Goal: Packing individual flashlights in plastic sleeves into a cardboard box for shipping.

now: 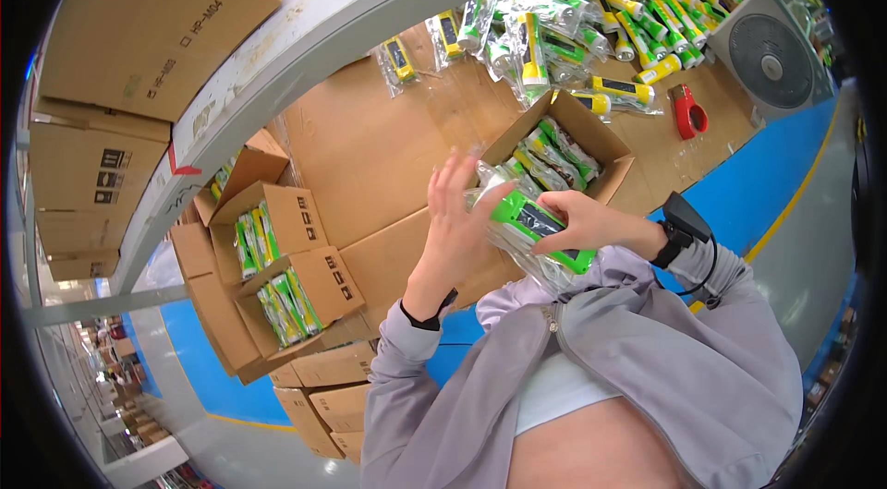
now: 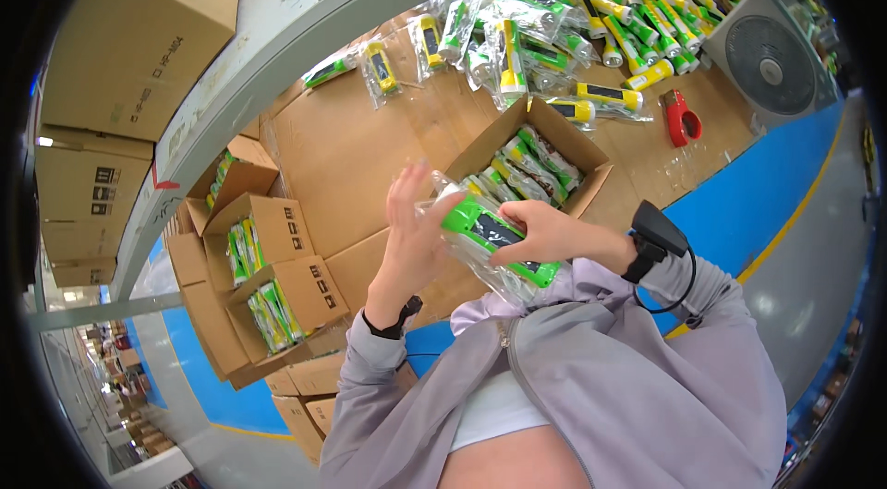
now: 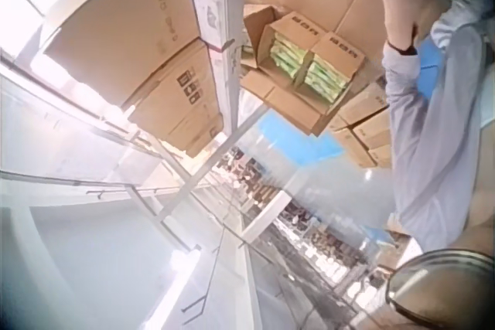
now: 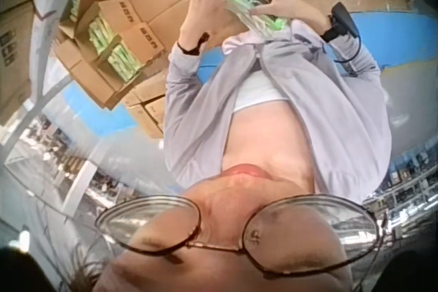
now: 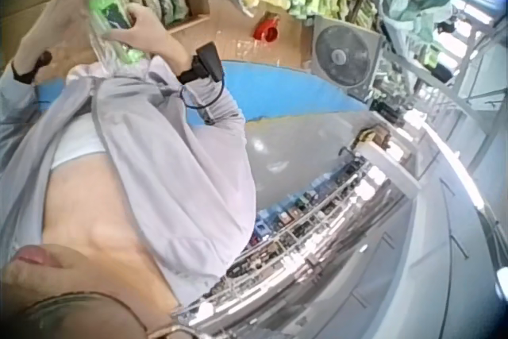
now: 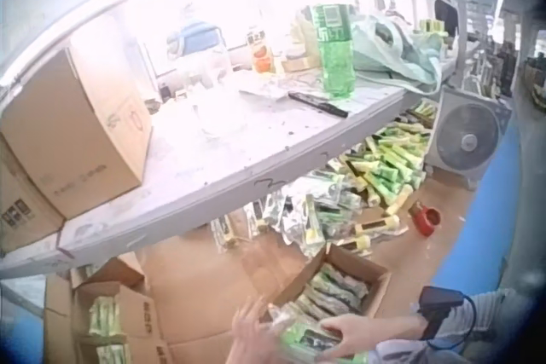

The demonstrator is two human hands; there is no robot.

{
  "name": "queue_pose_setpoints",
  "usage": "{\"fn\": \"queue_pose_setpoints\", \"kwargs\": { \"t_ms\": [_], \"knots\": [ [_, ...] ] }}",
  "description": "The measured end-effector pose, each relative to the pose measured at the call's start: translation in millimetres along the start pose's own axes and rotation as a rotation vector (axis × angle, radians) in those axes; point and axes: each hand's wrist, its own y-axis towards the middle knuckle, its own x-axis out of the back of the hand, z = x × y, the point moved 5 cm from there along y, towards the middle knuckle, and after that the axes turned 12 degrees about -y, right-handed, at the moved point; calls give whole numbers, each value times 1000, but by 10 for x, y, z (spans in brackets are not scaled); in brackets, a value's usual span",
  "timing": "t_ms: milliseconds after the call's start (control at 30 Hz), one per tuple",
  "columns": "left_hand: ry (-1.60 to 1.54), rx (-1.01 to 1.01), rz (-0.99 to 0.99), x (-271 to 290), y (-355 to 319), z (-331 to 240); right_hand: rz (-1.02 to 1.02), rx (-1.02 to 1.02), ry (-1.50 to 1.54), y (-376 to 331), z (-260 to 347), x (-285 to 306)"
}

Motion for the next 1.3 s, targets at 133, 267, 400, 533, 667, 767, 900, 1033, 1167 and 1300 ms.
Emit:
{"fn": "queue_pose_setpoints", "kwargs": {
  "t_ms": [133, 267, 400, 533, 667, 767, 900, 1033, 1167, 1300],
  "knots": [
    [-1167, 321, -277, -58, -172, -15, -199, -5, 22, -244, -157, -15],
    [-1215, 700, -281, -322, -284, 58, -174, 7, -101, -414, 77, -97],
    [-1035, 690, -255, -344, -320, -35, -416, 189, -242, -468, 118, -164],
    [-972, 744, -226, -303, -373, -161, -281, 83, 46, -459, 7, -241],
    [-1034, 611, -225, -278, -299, -270, -137, 102, -54, -467, 30, -259],
    [-1043, 554, -180, -322, -209, -283, 50, 184, -172, -421, 107, -153],
    [-1052, 511, -127, -286, -76, -383, 341, 183, -97, -354, 82, -130],
    [-1108, 406, -131, -308, -15, -292, 528, 242, 305, -290, -115, -256],
    [-1255, 322, -101, -311, 33, -268, 658, 308, 538, -307, -10, -289],
    [-1291, 241, -25, -259, 113, -266, 804, 280, 546, -245, -19, -293]
  ]
}}
